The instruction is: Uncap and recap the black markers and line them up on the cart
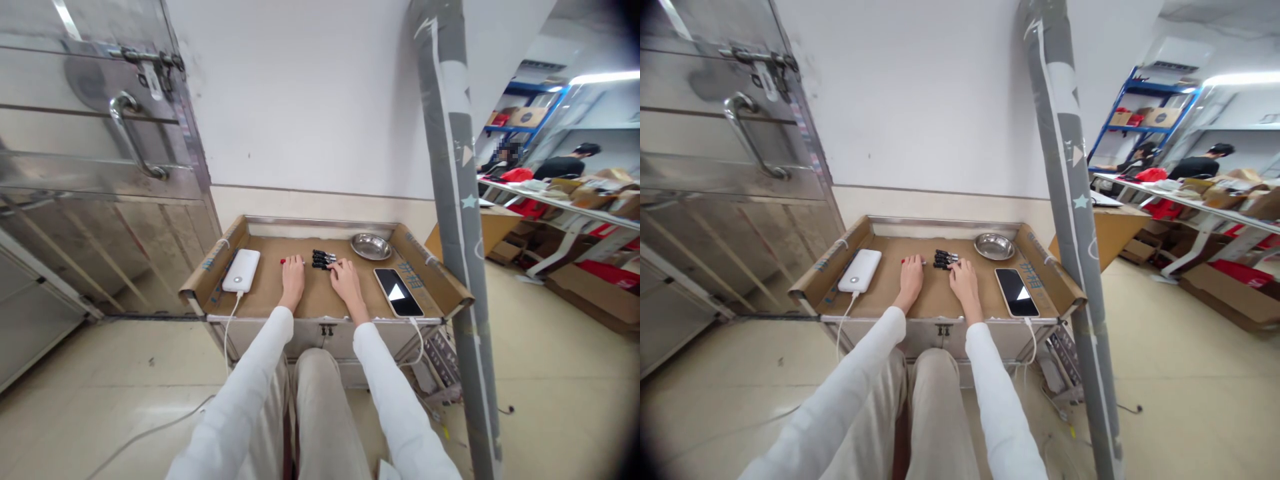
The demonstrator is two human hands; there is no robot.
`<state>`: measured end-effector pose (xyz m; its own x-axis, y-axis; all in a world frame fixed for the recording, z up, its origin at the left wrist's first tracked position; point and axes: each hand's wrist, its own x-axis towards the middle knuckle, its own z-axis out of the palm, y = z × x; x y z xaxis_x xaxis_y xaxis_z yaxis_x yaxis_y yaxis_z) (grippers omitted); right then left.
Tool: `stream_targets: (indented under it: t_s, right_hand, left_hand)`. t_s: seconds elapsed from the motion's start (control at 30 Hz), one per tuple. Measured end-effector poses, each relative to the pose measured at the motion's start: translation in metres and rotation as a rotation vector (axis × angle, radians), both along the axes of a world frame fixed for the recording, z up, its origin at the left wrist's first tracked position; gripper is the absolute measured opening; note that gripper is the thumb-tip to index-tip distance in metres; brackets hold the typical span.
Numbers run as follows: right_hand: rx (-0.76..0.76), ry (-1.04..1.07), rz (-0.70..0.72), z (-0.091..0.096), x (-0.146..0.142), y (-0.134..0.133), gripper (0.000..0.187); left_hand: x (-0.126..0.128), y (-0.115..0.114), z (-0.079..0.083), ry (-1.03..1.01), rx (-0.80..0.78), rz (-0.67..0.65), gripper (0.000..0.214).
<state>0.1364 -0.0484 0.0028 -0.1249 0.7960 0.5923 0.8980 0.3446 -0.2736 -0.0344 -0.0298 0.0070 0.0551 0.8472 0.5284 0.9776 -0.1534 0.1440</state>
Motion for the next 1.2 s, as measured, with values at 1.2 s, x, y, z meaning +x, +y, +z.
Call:
stream_targets:
  t_s: [1.2]
  right_hand:
    - [0.043, 0.137, -0.027, 0.009, 0.004, -0.005, 0.028]
  left_hand:
    - [0.003, -0.003, 0.01, -0.132, -0.129, -0.633, 0.034]
